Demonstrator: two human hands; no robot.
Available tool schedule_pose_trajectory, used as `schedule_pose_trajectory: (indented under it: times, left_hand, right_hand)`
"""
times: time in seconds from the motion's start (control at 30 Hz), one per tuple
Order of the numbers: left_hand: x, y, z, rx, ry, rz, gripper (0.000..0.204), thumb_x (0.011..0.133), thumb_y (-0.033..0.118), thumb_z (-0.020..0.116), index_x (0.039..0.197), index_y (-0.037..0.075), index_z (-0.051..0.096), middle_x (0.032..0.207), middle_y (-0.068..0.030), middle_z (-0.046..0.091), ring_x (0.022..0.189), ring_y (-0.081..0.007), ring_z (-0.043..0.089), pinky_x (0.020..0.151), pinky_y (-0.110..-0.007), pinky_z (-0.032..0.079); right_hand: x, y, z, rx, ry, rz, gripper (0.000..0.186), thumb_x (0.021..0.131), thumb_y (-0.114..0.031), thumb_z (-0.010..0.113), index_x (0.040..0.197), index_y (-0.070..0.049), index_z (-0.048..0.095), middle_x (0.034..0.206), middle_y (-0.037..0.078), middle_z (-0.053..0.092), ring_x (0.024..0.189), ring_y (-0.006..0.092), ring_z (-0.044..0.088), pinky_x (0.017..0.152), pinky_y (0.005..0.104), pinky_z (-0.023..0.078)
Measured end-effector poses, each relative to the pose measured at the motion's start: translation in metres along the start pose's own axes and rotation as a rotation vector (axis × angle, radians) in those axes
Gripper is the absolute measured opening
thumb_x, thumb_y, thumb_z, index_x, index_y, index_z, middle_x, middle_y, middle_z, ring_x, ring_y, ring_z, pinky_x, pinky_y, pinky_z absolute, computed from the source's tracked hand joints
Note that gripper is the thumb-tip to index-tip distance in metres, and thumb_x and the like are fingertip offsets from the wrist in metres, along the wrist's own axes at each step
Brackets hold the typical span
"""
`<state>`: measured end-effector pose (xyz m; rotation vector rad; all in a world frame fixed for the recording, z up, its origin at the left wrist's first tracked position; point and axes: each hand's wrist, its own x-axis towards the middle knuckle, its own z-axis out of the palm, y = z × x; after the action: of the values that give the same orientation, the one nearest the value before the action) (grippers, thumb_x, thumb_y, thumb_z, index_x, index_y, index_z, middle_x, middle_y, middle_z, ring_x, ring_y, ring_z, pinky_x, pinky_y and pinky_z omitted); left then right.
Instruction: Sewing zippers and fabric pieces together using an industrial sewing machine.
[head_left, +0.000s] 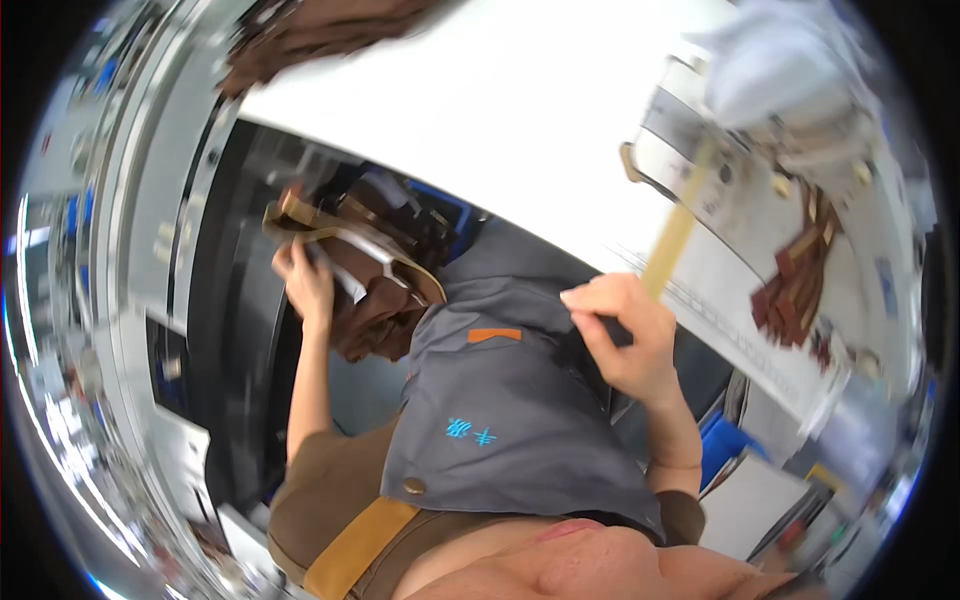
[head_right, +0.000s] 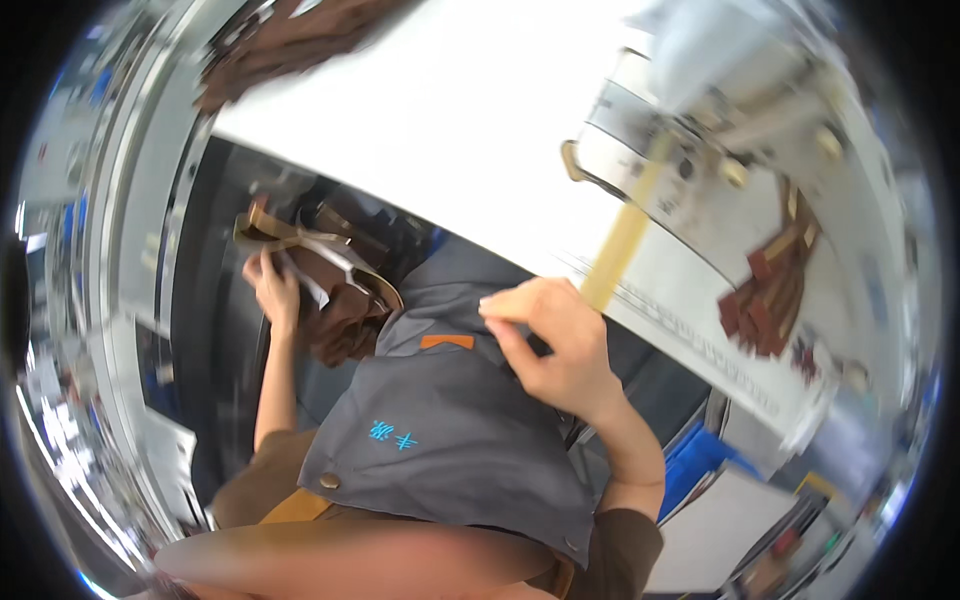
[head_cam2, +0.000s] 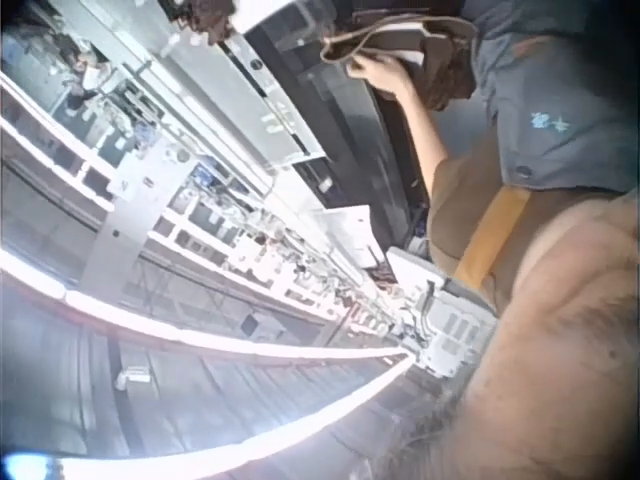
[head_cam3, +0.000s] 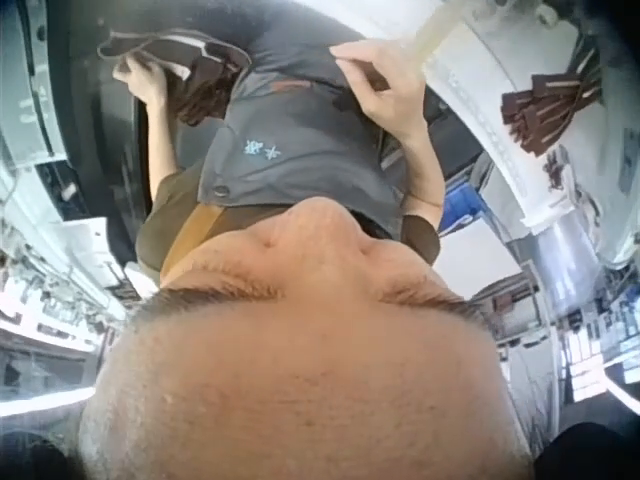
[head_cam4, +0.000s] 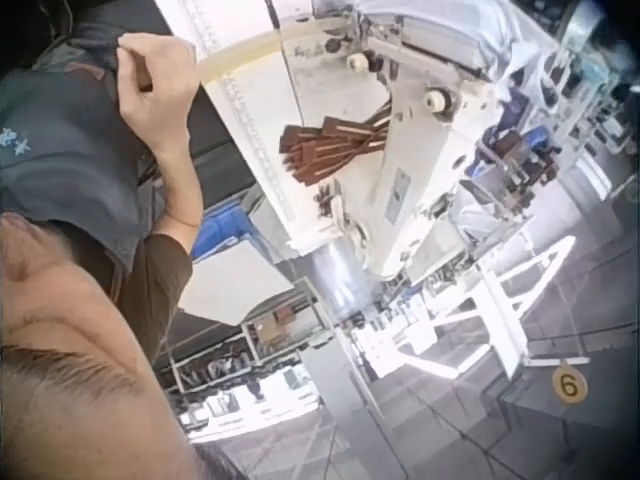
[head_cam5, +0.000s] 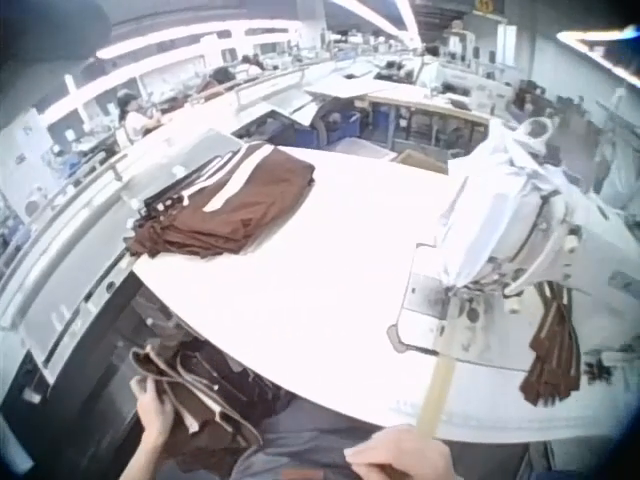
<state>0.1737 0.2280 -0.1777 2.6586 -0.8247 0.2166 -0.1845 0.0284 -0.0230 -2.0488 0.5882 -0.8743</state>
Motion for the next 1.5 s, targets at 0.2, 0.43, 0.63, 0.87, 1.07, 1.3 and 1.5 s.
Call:
schedule_pose_trajectory:
  times: [0.2,0.43,0.63,0.87,1.07,1.3,1.5]
  left_hand:
    - [-0.043,-0.111,0.135,0.434,-0.645,0.127,0.072,0.089,0.04,0.052,0.15,0.017,0.021,0.153,-0.0227,0.015,0.135,-0.0487,0.022,0.112,-0.056,0.017]
    - [0.01,-0.103,0.174,0.535,-1.146,0.305,0.04,0.089,0.032,0.053,0.121,0.011,0.061,0.113,-0.0233,0.063,0.109,-0.0404,0.058,0.091,-0.042,0.048]
    - [0.024,0.203,-0.034,-0.375,-1.66,0.649,0.029,0.095,0.022,0.056,0.1,-0.003,0.069,0.086,-0.0109,0.071,0.078,-0.0142,0.067,0.072,-0.027,0.052]
    - [-0.044,0.411,-0.038,-1.17,-2.235,0.062,0.048,0.1,0.038,0.042,0.129,-0.001,0.047,0.118,-0.0164,0.059,0.106,-0.0263,0.061,0.093,-0.037,0.049]
    - [-0.071,0.453,0.002,-1.213,-1.981,-0.182,0.028,0.099,0.019,0.046,0.122,0.003,0.049,0.099,-0.0124,0.062,0.081,-0.0203,0.061,0.07,-0.031,0.051]
    - [-0.089,0.391,-0.047,-1.061,-1.159,0.83,0.049,0.093,0.0,0.045,0.139,0.002,0.031,0.106,-0.022,0.06,0.085,-0.03,0.062,0.075,-0.035,0.049]
    - [-0.097,0.361,-0.053,-1.158,-0.835,0.974,0.055,0.091,0.0,0.051,0.141,0.003,0.03,0.1,-0.0201,0.061,0.084,-0.0272,0.063,0.078,-0.033,0.049]
  right_hand:
    - [-0.006,0.018,-0.039,-0.256,0.284,0.147,0.01,0.079,0.001,0.066,0.088,-0.002,0.066,0.084,0.01,0.067,0.078,0.0214,0.065,0.071,0.0287,0.05]
    - [-0.051,0.057,-0.166,-1.201,0.87,0.469,0.011,0.083,-0.015,0.062,0.085,-0.004,0.065,0.08,0.012,0.066,0.075,0.0281,0.065,0.064,0.039,0.05]
    - [-0.058,0.08,-0.2,-1.568,0.554,0.402,0.009,0.078,-0.012,0.063,0.082,-0.004,0.061,0.072,0.012,0.064,0.066,0.026,0.063,0.062,0.0373,0.046]
    - [-0.041,0.015,-0.122,-0.922,0.203,0.276,0.012,0.075,-0.015,0.063,0.076,-0.006,0.054,0.059,0.011,0.059,0.053,0.031,0.059,0.052,0.0413,0.046]
    - [-0.078,-0.004,-0.073,-0.329,-0.055,0.458,0.019,0.083,-0.021,0.063,0.075,-0.005,0.057,0.059,0.01,0.06,0.054,0.029,0.061,0.052,0.0374,0.048]
    - [-0.046,0.042,-0.111,0.72,0.456,0.864,0.025,0.095,-0.018,0.056,0.112,0.001,0.06,0.092,0.006,0.067,0.078,0.0139,0.065,0.067,0.0258,0.051]
    - [-0.025,0.053,-0.075,0.96,0.647,0.537,0.025,0.09,-0.011,0.063,0.111,0.001,0.06,0.1,0.006,0.065,0.088,0.0124,0.063,0.079,0.0273,0.051]
